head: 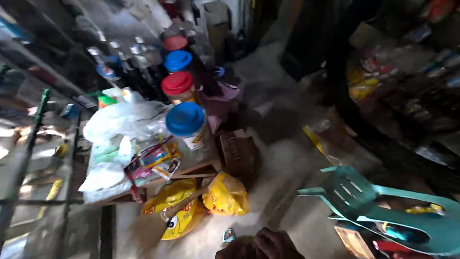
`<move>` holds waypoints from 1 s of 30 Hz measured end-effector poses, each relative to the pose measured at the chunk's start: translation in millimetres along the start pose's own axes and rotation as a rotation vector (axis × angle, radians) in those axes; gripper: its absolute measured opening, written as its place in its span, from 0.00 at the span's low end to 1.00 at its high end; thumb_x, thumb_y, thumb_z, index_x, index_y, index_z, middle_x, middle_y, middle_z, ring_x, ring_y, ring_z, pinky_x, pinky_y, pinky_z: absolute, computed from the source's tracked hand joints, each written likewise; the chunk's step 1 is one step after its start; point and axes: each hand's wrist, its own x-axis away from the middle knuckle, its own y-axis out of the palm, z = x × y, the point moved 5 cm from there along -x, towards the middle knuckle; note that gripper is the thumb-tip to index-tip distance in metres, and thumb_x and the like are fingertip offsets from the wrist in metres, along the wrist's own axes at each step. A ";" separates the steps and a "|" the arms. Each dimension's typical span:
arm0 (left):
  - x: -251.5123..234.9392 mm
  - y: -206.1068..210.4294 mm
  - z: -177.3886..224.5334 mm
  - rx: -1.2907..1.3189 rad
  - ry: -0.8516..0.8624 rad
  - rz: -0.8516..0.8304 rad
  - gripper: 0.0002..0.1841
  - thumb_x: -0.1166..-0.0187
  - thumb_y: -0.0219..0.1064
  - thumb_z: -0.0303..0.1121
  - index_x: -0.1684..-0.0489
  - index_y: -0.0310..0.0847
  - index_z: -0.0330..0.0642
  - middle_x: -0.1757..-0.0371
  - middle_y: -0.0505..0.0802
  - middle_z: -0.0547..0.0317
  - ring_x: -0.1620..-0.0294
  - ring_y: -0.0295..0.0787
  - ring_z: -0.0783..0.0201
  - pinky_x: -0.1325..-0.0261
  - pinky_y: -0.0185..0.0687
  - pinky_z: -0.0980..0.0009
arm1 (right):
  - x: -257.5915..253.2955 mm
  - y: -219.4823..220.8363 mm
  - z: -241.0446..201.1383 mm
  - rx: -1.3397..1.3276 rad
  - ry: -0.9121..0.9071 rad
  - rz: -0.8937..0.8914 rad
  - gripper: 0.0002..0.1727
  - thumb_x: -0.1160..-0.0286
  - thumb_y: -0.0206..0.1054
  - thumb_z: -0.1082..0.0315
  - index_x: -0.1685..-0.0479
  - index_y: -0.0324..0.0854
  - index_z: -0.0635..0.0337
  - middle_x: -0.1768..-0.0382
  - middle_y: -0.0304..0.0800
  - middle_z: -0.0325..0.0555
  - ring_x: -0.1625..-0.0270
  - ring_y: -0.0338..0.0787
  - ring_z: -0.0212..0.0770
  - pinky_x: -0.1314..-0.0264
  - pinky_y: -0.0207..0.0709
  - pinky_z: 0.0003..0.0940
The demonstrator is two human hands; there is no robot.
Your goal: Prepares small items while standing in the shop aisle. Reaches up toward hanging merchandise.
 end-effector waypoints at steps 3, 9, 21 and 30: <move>-77.5 40.5 26.2 -0.059 0.009 -0.180 0.13 0.13 0.61 0.30 0.41 0.88 0.33 0.47 0.96 0.50 0.49 0.94 0.63 0.40 0.89 0.61 | -18.9 -70.7 3.4 -0.089 0.029 0.154 0.13 0.15 0.58 0.71 0.49 0.84 0.72 0.71 0.88 0.45 0.75 0.84 0.32 0.70 0.82 0.31; -250.0 145.8 64.5 -0.110 -0.010 -0.325 0.13 0.13 0.61 0.32 0.43 0.89 0.35 0.55 0.95 0.51 0.59 0.92 0.64 0.49 0.89 0.63 | -93.8 -240.6 18.5 -0.165 0.092 0.281 0.15 0.13 0.58 0.69 0.44 0.83 0.74 0.69 0.89 0.45 0.74 0.84 0.32 0.69 0.83 0.31; -546.2 168.7 183.4 0.085 -0.136 0.026 0.14 0.13 0.61 0.34 0.43 0.87 0.33 0.68 0.92 0.61 0.74 0.86 0.72 0.69 0.86 0.72 | -320.6 -478.4 -126.9 -0.083 0.062 0.091 0.16 0.10 0.52 0.67 0.38 0.80 0.68 0.55 0.95 0.45 0.69 0.91 0.35 0.71 0.86 0.31; -810.0 62.3 286.2 0.358 0.005 0.185 0.12 0.11 0.59 0.33 0.47 0.84 0.34 0.72 0.89 0.69 0.81 0.78 0.79 0.80 0.75 0.82 | -580.8 -563.8 -295.6 -0.198 -0.085 0.081 0.12 0.16 0.63 0.69 0.46 0.89 0.65 0.66 0.92 0.38 0.73 0.86 0.28 0.71 0.84 0.23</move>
